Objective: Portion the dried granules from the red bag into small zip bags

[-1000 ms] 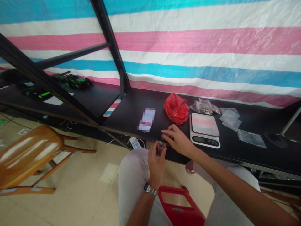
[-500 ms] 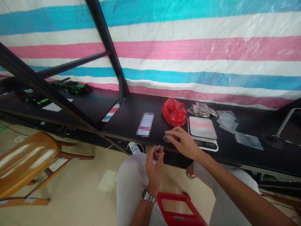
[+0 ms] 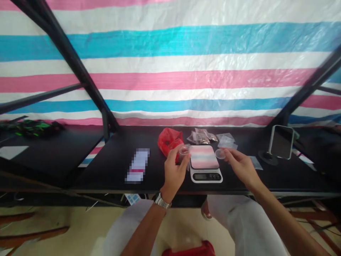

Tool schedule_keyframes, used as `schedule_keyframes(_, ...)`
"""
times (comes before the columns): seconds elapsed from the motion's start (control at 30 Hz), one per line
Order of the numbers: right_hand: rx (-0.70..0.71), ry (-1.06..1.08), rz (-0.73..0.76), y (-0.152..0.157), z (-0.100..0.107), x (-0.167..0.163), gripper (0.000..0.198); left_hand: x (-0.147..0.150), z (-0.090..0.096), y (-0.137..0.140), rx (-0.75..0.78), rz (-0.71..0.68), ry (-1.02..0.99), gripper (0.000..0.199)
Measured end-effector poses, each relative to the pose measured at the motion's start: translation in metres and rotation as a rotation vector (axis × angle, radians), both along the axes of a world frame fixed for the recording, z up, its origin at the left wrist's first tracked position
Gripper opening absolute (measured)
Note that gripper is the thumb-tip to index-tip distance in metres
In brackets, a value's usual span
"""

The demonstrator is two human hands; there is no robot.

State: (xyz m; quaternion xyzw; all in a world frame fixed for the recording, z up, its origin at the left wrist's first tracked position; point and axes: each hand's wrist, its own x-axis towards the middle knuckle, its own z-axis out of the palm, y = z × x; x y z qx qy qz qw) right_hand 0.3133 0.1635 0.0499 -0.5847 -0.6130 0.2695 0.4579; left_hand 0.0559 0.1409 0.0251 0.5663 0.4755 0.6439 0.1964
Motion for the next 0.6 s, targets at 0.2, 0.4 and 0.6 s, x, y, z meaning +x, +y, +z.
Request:
schedule_keyframes(0.2, -0.249, -0.331, -0.164, 0.055, -0.010, 0.028, 0.032, 0.010, -0.006, 0.055, -0.008, -0.021, -0.010, 0.041)
schedule_keyframes(0.4, -0.226, -0.498, -0.109, 0.066, -0.028, 0.034, 0.029, 0.024, -0.010, 0.062, -0.027, 0.007, -0.038, 0.041)
schedule_keyframes(0.6, 0.080, -0.334, -0.165, 0.055, -0.024, 0.038, 0.036, 0.032, 0.005, 0.047, -0.111, -0.152, -0.091, 0.041)
